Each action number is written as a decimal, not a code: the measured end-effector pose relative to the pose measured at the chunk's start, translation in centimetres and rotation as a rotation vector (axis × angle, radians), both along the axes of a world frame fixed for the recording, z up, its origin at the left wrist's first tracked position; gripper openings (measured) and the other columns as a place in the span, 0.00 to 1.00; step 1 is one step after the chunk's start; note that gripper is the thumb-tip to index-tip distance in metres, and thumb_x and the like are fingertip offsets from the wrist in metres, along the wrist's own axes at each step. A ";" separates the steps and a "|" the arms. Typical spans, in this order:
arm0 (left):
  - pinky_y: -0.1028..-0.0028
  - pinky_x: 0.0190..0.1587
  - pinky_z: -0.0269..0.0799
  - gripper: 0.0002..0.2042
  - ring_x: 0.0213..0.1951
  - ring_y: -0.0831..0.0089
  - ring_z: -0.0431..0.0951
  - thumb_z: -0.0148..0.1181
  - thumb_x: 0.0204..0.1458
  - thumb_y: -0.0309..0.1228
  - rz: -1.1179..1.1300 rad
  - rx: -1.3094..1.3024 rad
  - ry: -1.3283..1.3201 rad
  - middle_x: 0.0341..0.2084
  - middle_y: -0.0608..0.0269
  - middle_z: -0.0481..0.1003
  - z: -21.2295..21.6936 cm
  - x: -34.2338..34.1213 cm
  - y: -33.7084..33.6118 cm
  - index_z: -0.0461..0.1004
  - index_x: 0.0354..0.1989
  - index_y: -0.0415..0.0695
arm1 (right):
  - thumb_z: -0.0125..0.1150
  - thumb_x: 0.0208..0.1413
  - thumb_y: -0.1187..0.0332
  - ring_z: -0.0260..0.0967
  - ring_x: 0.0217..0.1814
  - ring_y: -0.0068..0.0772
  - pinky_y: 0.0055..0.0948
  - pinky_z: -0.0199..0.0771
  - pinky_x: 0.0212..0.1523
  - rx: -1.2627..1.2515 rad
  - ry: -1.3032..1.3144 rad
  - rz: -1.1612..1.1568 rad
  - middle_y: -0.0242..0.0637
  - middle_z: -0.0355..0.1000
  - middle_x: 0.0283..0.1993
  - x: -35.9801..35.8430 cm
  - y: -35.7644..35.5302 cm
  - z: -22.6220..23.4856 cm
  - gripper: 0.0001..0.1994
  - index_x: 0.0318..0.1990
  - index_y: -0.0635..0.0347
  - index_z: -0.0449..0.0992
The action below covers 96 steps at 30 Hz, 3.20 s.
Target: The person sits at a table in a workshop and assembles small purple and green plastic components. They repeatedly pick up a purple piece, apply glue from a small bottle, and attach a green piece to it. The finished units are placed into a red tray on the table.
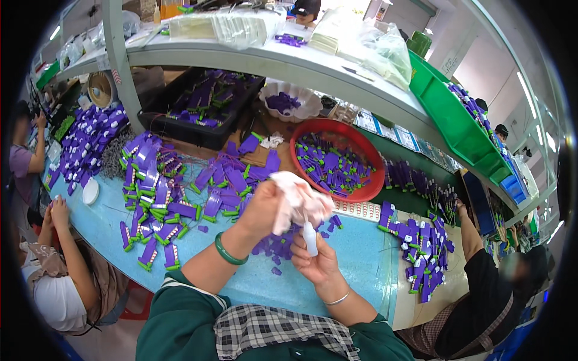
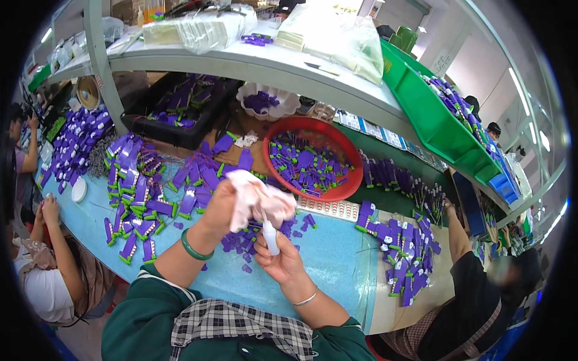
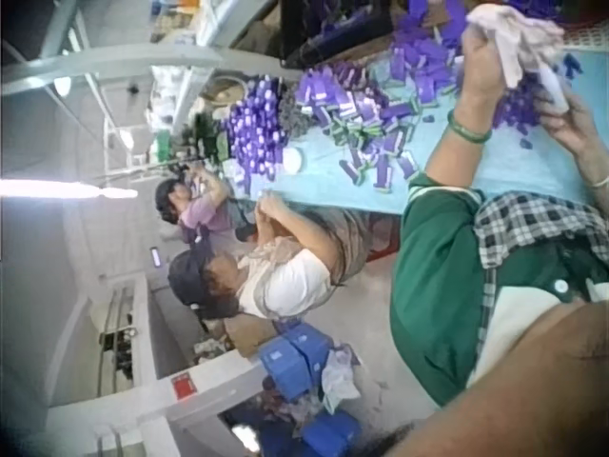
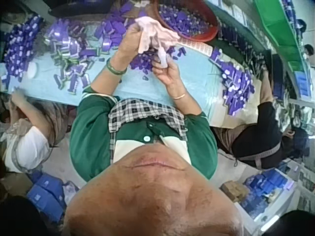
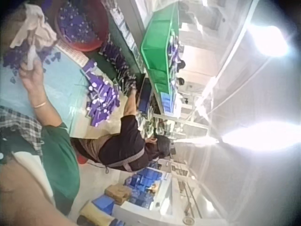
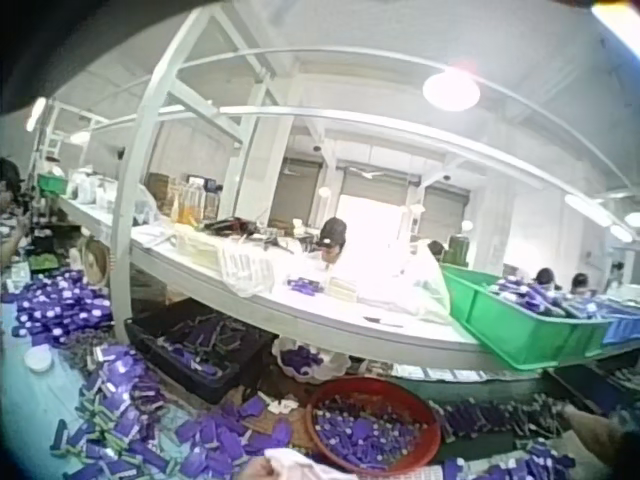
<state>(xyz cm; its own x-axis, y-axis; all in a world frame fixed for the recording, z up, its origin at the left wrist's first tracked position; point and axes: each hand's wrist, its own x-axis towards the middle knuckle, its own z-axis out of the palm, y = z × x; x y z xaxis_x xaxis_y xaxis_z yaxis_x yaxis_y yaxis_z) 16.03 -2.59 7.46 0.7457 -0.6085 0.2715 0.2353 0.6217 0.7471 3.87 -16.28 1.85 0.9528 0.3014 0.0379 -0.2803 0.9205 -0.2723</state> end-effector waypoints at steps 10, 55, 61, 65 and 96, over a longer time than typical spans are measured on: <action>0.81 0.28 0.79 0.12 0.32 0.74 0.79 0.47 0.62 0.33 0.269 -0.442 0.245 0.39 0.58 0.75 1.4 4.5 5.2 0.68 0.48 0.42 | 0.63 0.55 0.65 0.66 0.41 0.28 0.28 0.72 0.41 -0.278 -0.168 -0.381 0.34 0.66 0.40 1.5 -2.2 5.1 0.23 0.56 0.60 0.64; 0.77 0.40 0.73 0.13 0.36 0.79 0.74 0.49 0.59 0.23 0.261 -0.094 -0.185 0.37 0.63 0.73 2.8 0.4 2.0 0.67 0.52 0.40 | 0.59 0.51 0.71 0.61 0.60 0.27 0.29 0.64 0.58 -1.612 -0.606 -0.143 0.39 0.62 0.59 8.1 2.2 16.1 0.34 0.66 0.62 0.54; 0.67 0.43 0.73 0.21 0.44 0.64 0.76 0.53 0.51 0.20 0.227 0.472 -0.667 0.46 0.52 0.69 1.7 1.2 2.6 0.61 0.55 0.38 | 0.49 0.56 0.79 0.76 0.41 0.33 0.31 0.78 0.44 -1.330 -0.187 -0.227 0.42 0.74 0.43 10.2 -3.6 10.0 0.14 0.49 0.65 0.71; 0.55 0.42 0.71 0.20 0.41 0.46 0.73 0.58 0.47 0.24 0.528 0.806 -1.021 0.45 0.49 0.67 4.3 -0.9 4.4 0.65 0.51 0.39 | 0.48 0.64 0.63 0.73 0.44 0.34 0.37 0.75 0.47 -1.255 0.104 -0.247 0.38 0.73 0.44 14.9 -7.8 8.7 0.14 0.49 0.62 0.71; 0.63 0.34 0.73 0.10 0.30 0.57 0.77 0.58 0.39 0.25 0.717 0.685 -1.267 0.27 0.56 0.72 4.3 -2.5 5.9 0.71 0.33 0.39 | 0.57 0.54 0.57 0.56 0.66 0.39 0.52 0.52 0.62 -2.553 -1.601 -0.307 0.36 0.69 0.55 23.1 15.3 -1.0 0.19 0.52 0.52 0.73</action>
